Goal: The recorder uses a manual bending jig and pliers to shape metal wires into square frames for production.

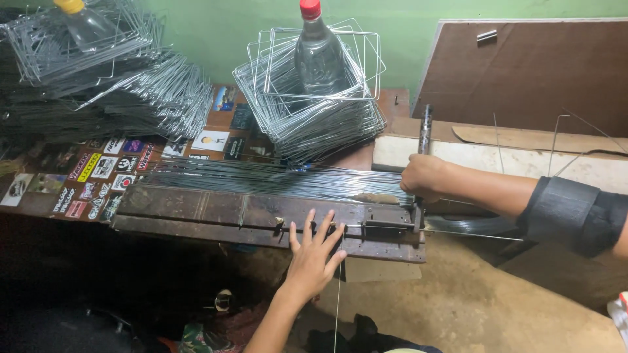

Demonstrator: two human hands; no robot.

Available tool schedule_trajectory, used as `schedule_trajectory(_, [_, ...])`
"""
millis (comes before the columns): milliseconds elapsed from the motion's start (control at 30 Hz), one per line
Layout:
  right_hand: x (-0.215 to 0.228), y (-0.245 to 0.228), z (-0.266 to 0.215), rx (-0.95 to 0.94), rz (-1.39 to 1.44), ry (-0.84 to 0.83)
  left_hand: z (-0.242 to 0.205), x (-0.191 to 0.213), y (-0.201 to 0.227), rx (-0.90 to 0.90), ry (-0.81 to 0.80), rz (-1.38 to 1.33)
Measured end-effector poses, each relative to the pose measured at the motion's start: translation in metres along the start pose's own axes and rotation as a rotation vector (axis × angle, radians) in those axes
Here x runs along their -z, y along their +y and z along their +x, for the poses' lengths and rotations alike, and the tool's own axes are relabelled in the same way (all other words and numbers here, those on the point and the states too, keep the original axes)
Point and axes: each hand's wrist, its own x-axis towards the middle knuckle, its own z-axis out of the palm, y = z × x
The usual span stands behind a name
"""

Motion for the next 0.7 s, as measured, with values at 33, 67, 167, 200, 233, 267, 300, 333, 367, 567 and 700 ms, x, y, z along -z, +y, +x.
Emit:
schedule_trajectory(33, [0.003,-0.002,-0.004,0.000,0.001,0.001,-0.001,0.001,0.000,0.000,-0.001,0.001])
schedule_trajectory(67, [0.006,-0.003,-0.010,-0.042,0.052,-0.045,-0.001,0.001,0.001,0.002,-0.004,0.006])
schedule_trajectory(167, [-0.002,-0.004,-0.016,-0.102,0.135,-0.082,-0.001,0.000,-0.002,0.001,-0.009,0.012])
schedule_trajectory(200, [-0.008,-0.005,-0.016,-0.116,0.166,-0.074,-0.002,-0.002,-0.002,0.003,-0.012,0.010])
schedule_trajectory(233, [-0.005,-0.005,-0.021,-0.119,0.170,-0.077,0.000,-0.002,-0.001,-0.001,-0.015,0.008])
schedule_trajectory(267, [0.000,-0.007,-0.023,-0.136,0.183,-0.091,0.000,-0.001,-0.001,0.003,-0.019,0.012])
schedule_trajectory(300, [0.004,-0.008,-0.026,-0.152,0.197,-0.104,-0.001,0.001,-0.001,0.007,-0.023,0.017])
schedule_trajectory(333, [0.002,-0.008,-0.026,-0.152,0.199,-0.105,-0.001,0.001,-0.001,0.006,-0.025,0.016])
schedule_trajectory(367, [-0.001,-0.008,-0.026,-0.171,0.234,-0.114,-0.001,0.001,-0.002,0.005,-0.023,0.015])
schedule_trajectory(567, [-0.010,-0.014,-0.040,-0.230,0.355,-0.207,-0.001,-0.003,-0.006,-0.007,-0.027,0.011])
schedule_trajectory(700, [-0.031,-0.019,-0.044,-0.249,0.504,-0.155,-0.002,-0.005,-0.006,-0.001,-0.040,0.051])
